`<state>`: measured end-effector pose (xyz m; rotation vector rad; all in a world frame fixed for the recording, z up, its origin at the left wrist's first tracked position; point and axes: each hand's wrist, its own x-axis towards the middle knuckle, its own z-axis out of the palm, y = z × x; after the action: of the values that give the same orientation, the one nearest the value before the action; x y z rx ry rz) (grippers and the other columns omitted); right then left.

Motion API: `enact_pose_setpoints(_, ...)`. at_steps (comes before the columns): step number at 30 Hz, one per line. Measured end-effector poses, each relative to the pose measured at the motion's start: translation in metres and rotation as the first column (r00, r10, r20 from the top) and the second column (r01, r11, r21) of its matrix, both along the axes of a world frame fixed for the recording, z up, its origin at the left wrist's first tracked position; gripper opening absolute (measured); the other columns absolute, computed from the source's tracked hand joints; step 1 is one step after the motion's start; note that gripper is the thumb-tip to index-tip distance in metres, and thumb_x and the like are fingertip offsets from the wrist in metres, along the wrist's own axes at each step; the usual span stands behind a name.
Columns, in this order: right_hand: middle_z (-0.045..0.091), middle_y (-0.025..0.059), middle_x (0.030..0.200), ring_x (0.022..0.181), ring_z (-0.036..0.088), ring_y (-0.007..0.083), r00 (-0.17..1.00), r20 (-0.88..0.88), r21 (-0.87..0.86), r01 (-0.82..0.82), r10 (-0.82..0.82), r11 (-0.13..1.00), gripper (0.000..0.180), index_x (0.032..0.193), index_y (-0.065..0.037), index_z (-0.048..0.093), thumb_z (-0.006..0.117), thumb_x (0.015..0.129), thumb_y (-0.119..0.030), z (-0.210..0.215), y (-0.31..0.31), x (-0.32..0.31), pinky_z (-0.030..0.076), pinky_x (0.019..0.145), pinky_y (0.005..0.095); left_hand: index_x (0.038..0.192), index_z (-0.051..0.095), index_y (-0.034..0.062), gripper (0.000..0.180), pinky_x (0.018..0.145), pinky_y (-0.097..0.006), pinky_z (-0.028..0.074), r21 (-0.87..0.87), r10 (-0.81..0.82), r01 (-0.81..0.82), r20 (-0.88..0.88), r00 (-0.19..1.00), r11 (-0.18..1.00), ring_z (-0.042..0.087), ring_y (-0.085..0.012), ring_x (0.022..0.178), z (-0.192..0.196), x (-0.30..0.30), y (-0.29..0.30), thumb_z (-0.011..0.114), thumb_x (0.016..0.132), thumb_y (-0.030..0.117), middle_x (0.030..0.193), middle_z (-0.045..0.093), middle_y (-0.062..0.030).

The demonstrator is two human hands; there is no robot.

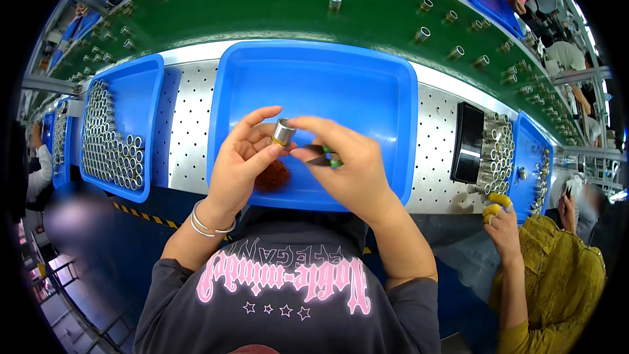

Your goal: The person uses a pair of green-handled pliers to trim the edges of small cylindrical metal parts. They pick up each part from a blue tray, hold it in their left hand, and use the pliers in their right hand to snip off excess material. The person then places the finished part onto a green conveyor belt.

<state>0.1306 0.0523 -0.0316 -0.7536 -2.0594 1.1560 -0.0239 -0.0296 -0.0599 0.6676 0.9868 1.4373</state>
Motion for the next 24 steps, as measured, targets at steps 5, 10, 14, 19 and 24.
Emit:
enact_pose_setpoints(5, 0.058, 0.0038, 0.069, 0.057, 0.057, 0.0200, 0.989, 0.133, 0.370, -0.105, 0.059, 0.923, 0.030, 0.085, -0.009, 0.063, 0.062, 0.058, 0.004, -0.010, 0.005, -0.001, 0.044, 0.047, 0.0277, 0.127, 0.039, 0.0015, 0.048, 0.079, -0.022, 0.047, 0.035, -0.010, 0.017, -0.190, 0.982, 0.999, 0.058, -0.0135, 0.094, 0.001, 0.004, -0.001, 0.057, 0.083, -0.004, 0.104, 0.057, -0.0101)
enact_pose_setpoints(10, 0.059, 0.0056, 0.070, 0.058, 0.058, 0.0182, 0.998, -0.052, 0.326, -0.009, 0.027, 0.945, 0.027, 0.084, -0.007, 0.062, 0.063, 0.061, 0.008, -0.010, 0.010, -0.003, 0.044, 0.048, 0.0265, 0.126, 0.040, 0.0008, 0.047, 0.079, -0.023, 0.048, 0.011, -0.070, 0.073, -0.193, 0.979, 0.997, 0.059, -0.0140, 0.093, 0.003, 0.003, -0.001, 0.058, 0.083, -0.002, 0.104, 0.057, -0.0110)
enact_pose_setpoints(14, 0.061, 0.0061, 0.073, 0.060, 0.059, 0.0178, 0.999, 0.017, 0.186, -0.053, 0.051, 0.981, 0.028, 0.085, -0.006, 0.062, 0.064, 0.063, 0.010, 0.000, 0.012, 0.007, 0.045, 0.049, 0.0263, 0.125, 0.041, 0.0001, 0.044, 0.081, -0.024, 0.047, -0.062, -0.085, 0.088, 0.049, 0.995, 0.994, 0.059, -0.0152, 0.093, 0.003, 0.000, -0.002, 0.058, 0.084, 0.002, 0.105, 0.058, -0.0121)
enact_pose_setpoints(19, 0.061, 0.0047, 0.073, 0.059, 0.059, 0.0187, 0.991, 0.071, 0.190, -0.122, 0.110, 0.974, 0.032, 0.087, -0.007, 0.063, 0.064, 0.060, 0.009, -0.001, 0.007, 0.006, 0.045, 0.049, 0.0264, 0.124, 0.042, -0.0005, 0.042, 0.082, -0.025, 0.046, -0.105, -0.072, 0.088, 0.150, 0.986, 0.991, 0.058, -0.0153, 0.093, 0.003, -0.001, 0.001, 0.056, 0.085, 0.004, 0.106, 0.058, -0.0128)
enact_pose_setpoints(24, 0.059, 0.0042, 0.072, 0.060, 0.059, 0.0197, 0.985, 0.074, 0.340, -0.173, 0.157, 0.924, 0.033, 0.087, -0.006, 0.062, 0.063, 0.058, 0.009, -0.015, 0.008, 0.005, 0.045, 0.049, 0.0264, 0.124, 0.043, 0.0000, 0.040, 0.083, -0.025, 0.046, -0.059, -0.093, 0.101, 0.127, 0.988, 0.993, 0.058, -0.0150, 0.093, 0.000, 0.001, 0.001, 0.056, 0.086, 0.003, 0.105, 0.058, -0.0123)
